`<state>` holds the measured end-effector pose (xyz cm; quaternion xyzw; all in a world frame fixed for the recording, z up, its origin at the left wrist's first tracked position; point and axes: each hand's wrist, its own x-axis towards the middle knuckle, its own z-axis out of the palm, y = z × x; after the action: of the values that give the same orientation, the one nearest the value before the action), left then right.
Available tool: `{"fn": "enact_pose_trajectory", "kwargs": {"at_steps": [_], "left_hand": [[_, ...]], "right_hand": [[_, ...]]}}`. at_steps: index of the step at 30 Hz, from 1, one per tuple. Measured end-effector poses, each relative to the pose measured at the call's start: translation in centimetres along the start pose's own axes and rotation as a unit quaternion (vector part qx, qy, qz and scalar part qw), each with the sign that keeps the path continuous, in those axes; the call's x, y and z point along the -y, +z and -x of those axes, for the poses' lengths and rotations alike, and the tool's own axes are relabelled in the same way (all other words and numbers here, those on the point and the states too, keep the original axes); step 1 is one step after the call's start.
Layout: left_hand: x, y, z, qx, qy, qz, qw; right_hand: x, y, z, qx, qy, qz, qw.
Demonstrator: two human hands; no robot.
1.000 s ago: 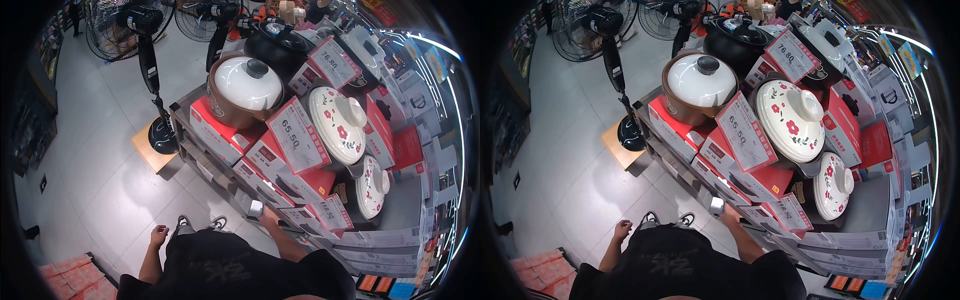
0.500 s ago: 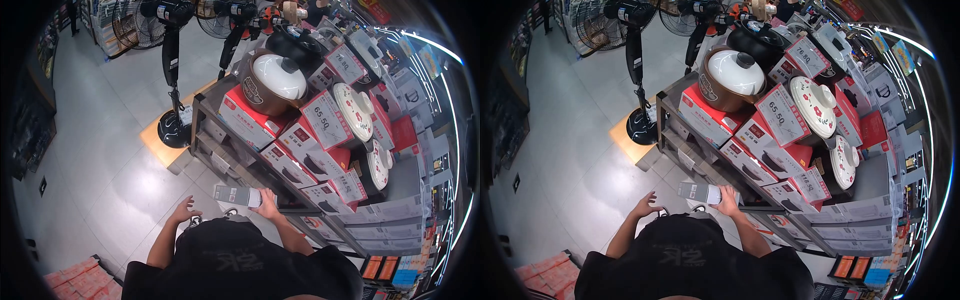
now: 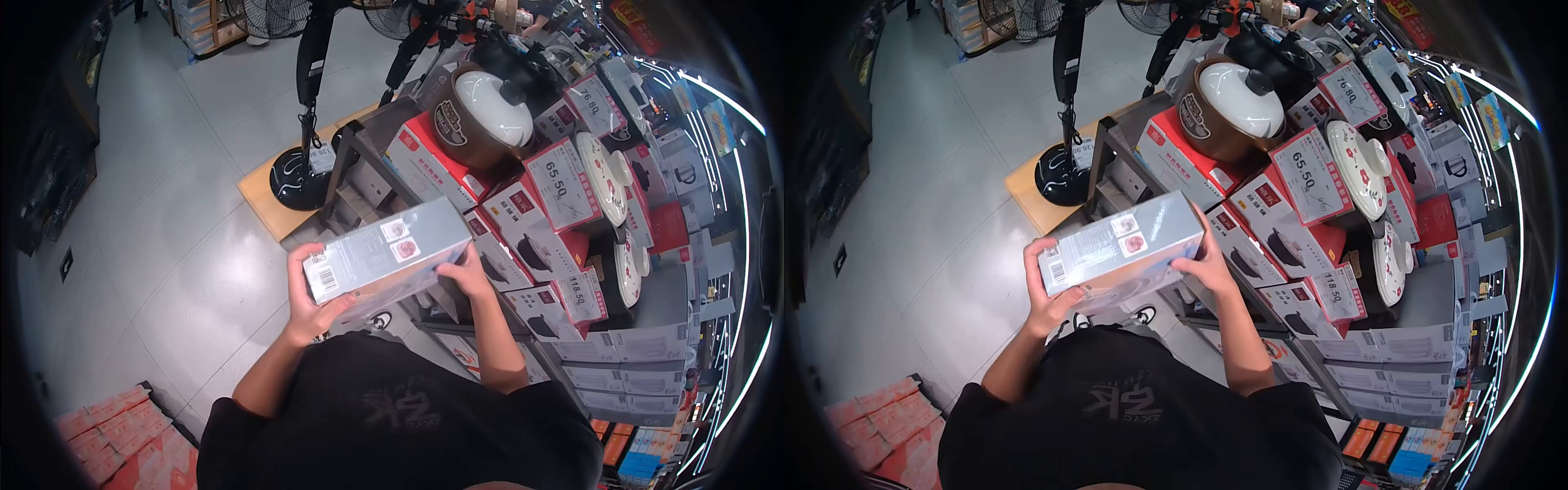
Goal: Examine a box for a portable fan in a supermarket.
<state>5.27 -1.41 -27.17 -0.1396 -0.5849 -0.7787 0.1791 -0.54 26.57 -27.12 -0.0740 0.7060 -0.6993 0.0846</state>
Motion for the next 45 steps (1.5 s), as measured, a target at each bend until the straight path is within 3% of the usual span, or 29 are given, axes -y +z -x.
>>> {"fn": "enact_pose_trajectory", "kwargs": {"at_steps": [1,3,5,6,7,8,9,10,12,13,15,17,19,22,25,26,34,36,39,40,45], "left_hand": [[1.1,0.1,-0.2,0.008,0.042,0.003,0.999],[-0.6,-0.2,0.4,-0.063,0.071,-0.086,0.992],[-2.3,1.3,0.2,-0.088,0.05,-0.049,0.994],[-2.8,1.6,0.1,-0.112,0.053,0.002,0.992],[-3.8,1.2,0.8,-0.034,0.106,-0.157,0.981],[-4.0,1.7,0.8,-0.019,0.108,-0.128,0.986],[-4.2,2.3,1.0,-0.001,0.104,-0.1,0.99],[-4.2,2.7,1.8,0.001,0.097,-0.096,0.991],[-4.1,3.3,2.7,0.017,0.101,-0.176,0.979],[-5.0,2.8,2.3,0.083,0.162,-0.24,0.954],[-4.2,2.4,2.7,0.104,0.173,-0.196,0.96],[-3.6,2.3,3.7,0.124,0.151,-0.181,0.964],[-3.2,1.7,3.8,0.149,0.138,-0.168,0.965],[-3.5,1.1,3.9,0.178,0.122,-0.156,0.964],[-3.7,0.9,3.7,0.186,0.146,-0.153,0.96],[-3.9,0.4,3.8,0.196,0.118,-0.152,0.962],[-4.2,0.4,3.7,0.195,0.078,-0.144,0.967],[-4.4,0.5,3.6,0.191,0.077,-0.133,0.97],[-4.3,0.5,3.5,0.189,0.081,-0.126,0.971],[-4.1,0.6,3.7,0.185,0.079,-0.105,0.974],[-3.2,0.5,4.0,0.182,0.081,-0.072,0.977]], "right_hand": [[-0.2,-0.3,-1.2,-0.003,-0.054,0.03,0.998],[-3.0,4.4,-1.2,-0.1,0.04,-0.18,0.978],[-5.5,6.2,0.1,-0.076,0.062,-0.137,0.986],[-5.5,7.9,-0.5,0.054,0.075,-0.388,0.917],[-5.3,9.4,0.1,0.17,0.085,-0.609,0.77],[-4.9,9.7,0.2,0.096,0.102,-0.568,0.811],[-6.0,9.6,0.1,0.091,0.105,-0.57,0.81],[-6.5,9.9,-0.5,0.066,0.095,-0.523,0.844],[-6.5,9.5,-0.6,0.084,0.047,-0.455,0.885],[-5.1,9.6,-0.3,0.08,0.049,-0.452,0.887],[-2.3,10.0,0.4,0.153,0.062,-0.474,0.865],[-0.5,10.3,1.8,0.11,0.119,-0.488,0.857],[-1.4,9.7,2.1,0.117,0.136,-0.473,0.863],[-8.9,5.8,2.4,0.103,0.177,-0.412,0.888],[-7.1,6.2,2.6,0.1,0.19,-0.461,0.861],[-6.7,6.8,2.8,0.099,0.196,-0.484,0.847],[-3.1,7.6,2.7,0.145,0.192,-0.527,0.815],[-3.9,7.2,2.3,0.16,0.213,-0.583,0.767],[-4.0,7.6,2.0,0.167,0.191,-0.61,0.75],[-3.4,8.2,2.3,0.153,0.126,-0.572,0.796],[-3.0,8.4,2.3,0.18,0.13,-0.57,0.791]]}}
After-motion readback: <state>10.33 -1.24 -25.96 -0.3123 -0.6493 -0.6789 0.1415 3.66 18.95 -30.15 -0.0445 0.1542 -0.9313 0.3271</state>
